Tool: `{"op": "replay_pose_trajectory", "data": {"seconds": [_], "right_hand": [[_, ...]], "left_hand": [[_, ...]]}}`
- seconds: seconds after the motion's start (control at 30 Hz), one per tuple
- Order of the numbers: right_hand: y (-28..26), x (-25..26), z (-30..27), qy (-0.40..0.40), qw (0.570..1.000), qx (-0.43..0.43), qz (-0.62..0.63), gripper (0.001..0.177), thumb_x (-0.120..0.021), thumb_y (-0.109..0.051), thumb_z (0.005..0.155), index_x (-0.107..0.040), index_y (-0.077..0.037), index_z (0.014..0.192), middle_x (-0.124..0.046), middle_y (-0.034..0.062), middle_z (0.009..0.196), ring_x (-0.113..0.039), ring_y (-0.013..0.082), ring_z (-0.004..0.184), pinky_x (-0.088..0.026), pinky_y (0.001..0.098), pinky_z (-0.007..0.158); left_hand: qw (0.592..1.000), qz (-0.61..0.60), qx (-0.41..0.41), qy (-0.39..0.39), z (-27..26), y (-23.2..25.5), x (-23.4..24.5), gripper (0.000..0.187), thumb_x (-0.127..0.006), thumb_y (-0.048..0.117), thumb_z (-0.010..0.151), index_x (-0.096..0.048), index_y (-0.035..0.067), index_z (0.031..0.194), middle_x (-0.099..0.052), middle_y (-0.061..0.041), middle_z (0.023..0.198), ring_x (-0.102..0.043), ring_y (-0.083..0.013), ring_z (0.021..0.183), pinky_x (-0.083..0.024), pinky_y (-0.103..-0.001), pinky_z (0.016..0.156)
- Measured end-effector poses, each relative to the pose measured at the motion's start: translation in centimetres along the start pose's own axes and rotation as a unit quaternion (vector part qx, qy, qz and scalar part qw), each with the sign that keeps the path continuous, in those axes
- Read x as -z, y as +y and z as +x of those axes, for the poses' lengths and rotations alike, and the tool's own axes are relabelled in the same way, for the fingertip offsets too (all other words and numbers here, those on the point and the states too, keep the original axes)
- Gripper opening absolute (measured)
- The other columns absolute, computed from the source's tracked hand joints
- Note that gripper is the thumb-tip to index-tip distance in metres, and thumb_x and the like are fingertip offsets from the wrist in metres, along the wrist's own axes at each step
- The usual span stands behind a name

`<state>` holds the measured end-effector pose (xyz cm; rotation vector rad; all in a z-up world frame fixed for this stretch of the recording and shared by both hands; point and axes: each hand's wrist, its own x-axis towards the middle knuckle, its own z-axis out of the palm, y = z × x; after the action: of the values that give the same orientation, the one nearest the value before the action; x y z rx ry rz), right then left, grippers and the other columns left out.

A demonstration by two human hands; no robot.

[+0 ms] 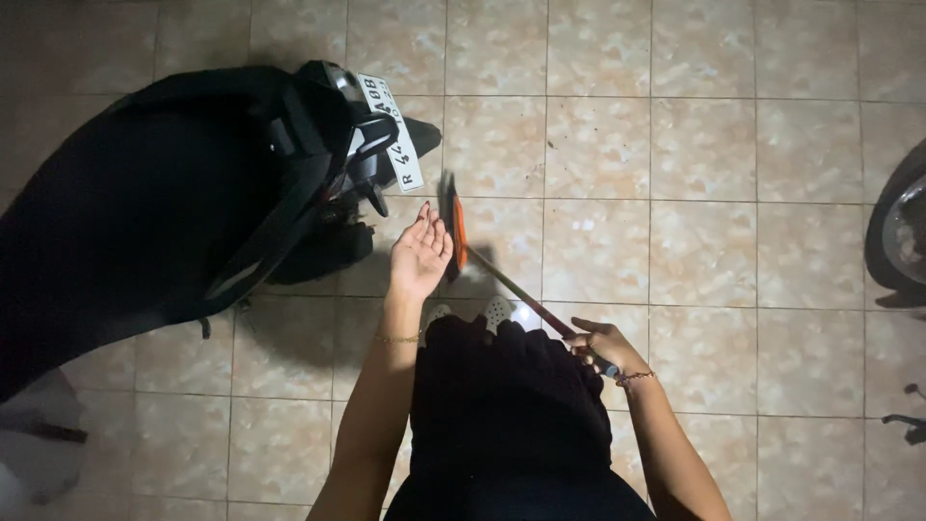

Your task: The recorder uses a broom to sweep dirt and debris from a tiled floor into a pile.

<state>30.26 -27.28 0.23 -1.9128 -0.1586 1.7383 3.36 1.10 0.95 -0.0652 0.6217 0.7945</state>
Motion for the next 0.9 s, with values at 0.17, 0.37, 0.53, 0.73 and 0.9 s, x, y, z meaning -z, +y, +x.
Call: {"op": "replay_pose_trajectory", "data": {"seconds": [0.17, 0.37, 0.53, 0.73, 0.9], "right_hand": [[1.8, 2.3, 5.8, 0.072, 0.994, -0.031, -0.077, 0.068, -0.077, -0.007, 0.086, -0.046, -0.003, 0.146, -0.071, 0.0167, 0.071, -0.057, 0.0169, 0.048, -0.042, 0.0316, 0.039], [2.9, 0.9, 14.7, 0.159, 0.985, 0.063, -0.025, 0.022, -0.068, -0.003, 0.091, -0.068, 0.014, 0.105, -0.064, 0.0133, 0.064, -0.055, 0.0177, 0.043, -0.04, 0.0338, 0.036], [1.3, -4.6, 11.3, 0.181, 0.975, 0.122, -0.042, 0.048, -0.073, -0.005, 0.084, -0.063, 0.002, 0.13, -0.063, 0.008, 0.062, -0.057, 0.0151, 0.045, -0.046, 0.0306, 0.039], [-4.0, -3.8, 3.6, 0.002, 0.996, 0.086, -0.009, 0.05, -0.071, -0.009, 0.088, -0.061, -0.003, 0.137, -0.059, 0.0037, 0.065, -0.05, 0.0105, 0.044, -0.04, 0.0271, 0.038], [-2.6, -7.0, 9.8, -0.113, 0.993, 0.011, -0.021, 0.037, -0.071, -0.011, 0.094, -0.068, 0.009, 0.124, -0.065, 0.0073, 0.068, -0.051, 0.0096, 0.047, -0.039, 0.0238, 0.038]], "left_hand": [[1.0, 0.002, -0.006, 0.021, -1.4, 0.4, 0.7, 0.026, -0.059, 0.017, 0.101, -0.067, 0.018, 0.125, -0.069, 0.005, 0.107, -0.064, -0.0104, 0.098, -0.052, -0.031, 0.097], [0.998, 0.005, -0.028, 0.053, -3.4, 0.8, 1.9, 0.027, -0.058, 0.016, 0.099, -0.066, 0.019, 0.125, -0.069, 0.007, 0.107, -0.063, -0.0087, 0.096, -0.05, -0.03, 0.094], [0.996, 0.006, -0.065, 0.067, -4.7, 1.4, 2.4, 0.026, -0.057, 0.017, 0.103, -0.065, 0.019, 0.127, -0.064, 0.008, 0.111, -0.06, -0.0084, 0.099, -0.05, -0.031, 0.094], [0.994, -0.006, -0.084, 0.074, -4.5, 2.0, 2.6, 0.025, -0.055, 0.018, 0.103, -0.064, 0.017, 0.127, -0.064, 0.007, 0.112, -0.059, -0.0094, 0.1, -0.05, -0.032, 0.094], [0.994, -0.008, -0.09, 0.068, -3.9, 2.1, 2.1, 0.029, -0.056, 0.018, 0.102, -0.064, 0.017, 0.131, -0.064, 0.006, 0.113, -0.061, -0.0098, 0.104, -0.051, -0.032, 0.097]]}}
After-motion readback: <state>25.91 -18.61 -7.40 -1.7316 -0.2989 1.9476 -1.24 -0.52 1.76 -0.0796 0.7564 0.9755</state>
